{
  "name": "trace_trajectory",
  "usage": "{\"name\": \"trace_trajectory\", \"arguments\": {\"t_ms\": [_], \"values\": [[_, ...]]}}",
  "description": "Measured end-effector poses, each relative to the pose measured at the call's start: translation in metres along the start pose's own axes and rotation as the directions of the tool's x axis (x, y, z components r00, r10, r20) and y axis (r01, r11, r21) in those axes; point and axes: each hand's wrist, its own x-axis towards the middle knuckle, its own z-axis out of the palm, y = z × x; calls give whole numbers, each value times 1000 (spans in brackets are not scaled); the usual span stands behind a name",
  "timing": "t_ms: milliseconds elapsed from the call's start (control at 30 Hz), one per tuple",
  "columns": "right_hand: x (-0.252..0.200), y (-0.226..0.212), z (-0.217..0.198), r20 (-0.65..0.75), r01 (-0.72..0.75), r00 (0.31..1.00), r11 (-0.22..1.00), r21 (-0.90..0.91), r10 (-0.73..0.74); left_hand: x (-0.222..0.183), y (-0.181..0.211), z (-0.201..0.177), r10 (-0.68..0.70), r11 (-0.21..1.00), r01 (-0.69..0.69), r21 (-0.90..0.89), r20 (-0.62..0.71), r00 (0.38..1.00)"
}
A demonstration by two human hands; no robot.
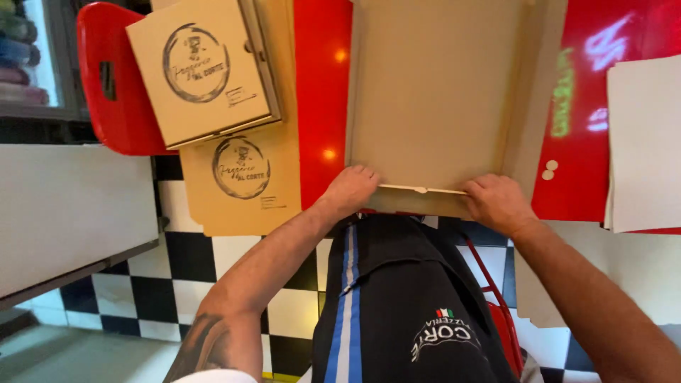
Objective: Assembling cardboard pizza boxes and lining them with parchment paper.
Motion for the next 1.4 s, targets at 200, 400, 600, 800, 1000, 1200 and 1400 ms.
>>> {"name": "trace_trajectory", "arguments": {"t_ms": [200,400,600,800,1000,1200,1400], "values": [[-1,-8,-8,77,-71,994,995,-76,77,1,2,5,17,1000,-17,7,-28,999],[27,-61,-36,-135,133,986,962,238,-103,-3,7,-6,-66,997,65,-50,-31,997],[26,-52,18,-196,50,981,954,297,10,1,12,-17,-83,995,86,-42,64,995],[1,7,-28,-73,-152,647,223,963,759,-1,13,-4,-114,993,115,-31,47,992],[-54,83,4,107,-487,274,42,872,956,18,76,-51,27,978,-68,-199,-201,979],[-70,122,-13,-198,-734,339,390,556,920,30,93,-57,41,951,-121,-284,-274,961],[-100,188,-32,-182,-812,551,574,107,814,43,104,-78,-2,965,-81,-251,-315,949]]}}
